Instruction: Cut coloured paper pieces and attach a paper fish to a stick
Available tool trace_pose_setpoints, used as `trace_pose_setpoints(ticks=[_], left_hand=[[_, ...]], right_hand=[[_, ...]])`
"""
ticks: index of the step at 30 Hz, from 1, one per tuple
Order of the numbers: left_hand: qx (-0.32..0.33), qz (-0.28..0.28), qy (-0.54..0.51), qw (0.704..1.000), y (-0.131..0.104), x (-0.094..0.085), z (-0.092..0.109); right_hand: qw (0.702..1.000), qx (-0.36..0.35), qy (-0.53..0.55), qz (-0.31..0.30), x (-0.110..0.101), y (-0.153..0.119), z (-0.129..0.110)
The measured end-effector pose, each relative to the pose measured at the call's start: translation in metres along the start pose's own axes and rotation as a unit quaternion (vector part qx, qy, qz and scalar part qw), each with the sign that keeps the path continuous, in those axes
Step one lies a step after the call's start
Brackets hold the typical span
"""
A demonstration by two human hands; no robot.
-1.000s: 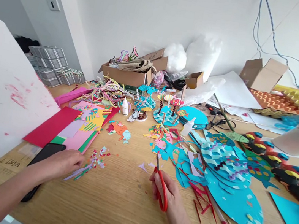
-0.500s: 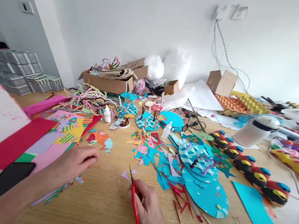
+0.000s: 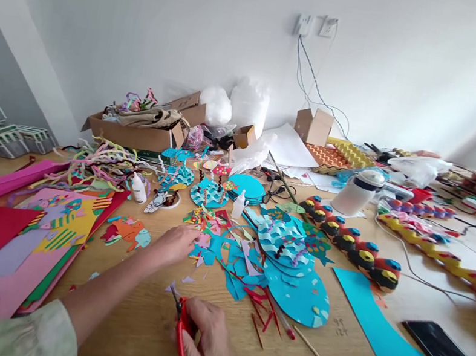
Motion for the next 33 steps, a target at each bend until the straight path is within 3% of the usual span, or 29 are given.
trace_pose_setpoints(ticks=[5,11,21,33], left_hand=[[0.008,-0.013,0.015,1.0,0.024,0.015,0.005],[-0.008,-0.028,0.026,0.999,0.037,0.025,-0.001],[0.0,-0.054,0.025,0.998,0.039,0.025,0.002],[0.008,-0.011,0.021,1.0,0.04,0.025,-0.01]], right_hand=[[0.999,-0.029,0.0,0.015,-0.001,0.002,-0.003],[0.998,-0.049,0.011,0.031,-0.003,0.005,-0.007],[0.998,-0.054,0.007,0.032,-0.001,0.006,-0.005],[0.998,-0.059,-0.025,0.026,0.001,0.003,-0.004]])
Point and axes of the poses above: each hand's wrist, its own y-axis towards the middle knuckle, its own x-axis out of the palm, z = x × y, the point moved 8 cm from there along y, towards the middle knuckle, and after that the axes turned 4 degrees about z, right-handed, at the moved point
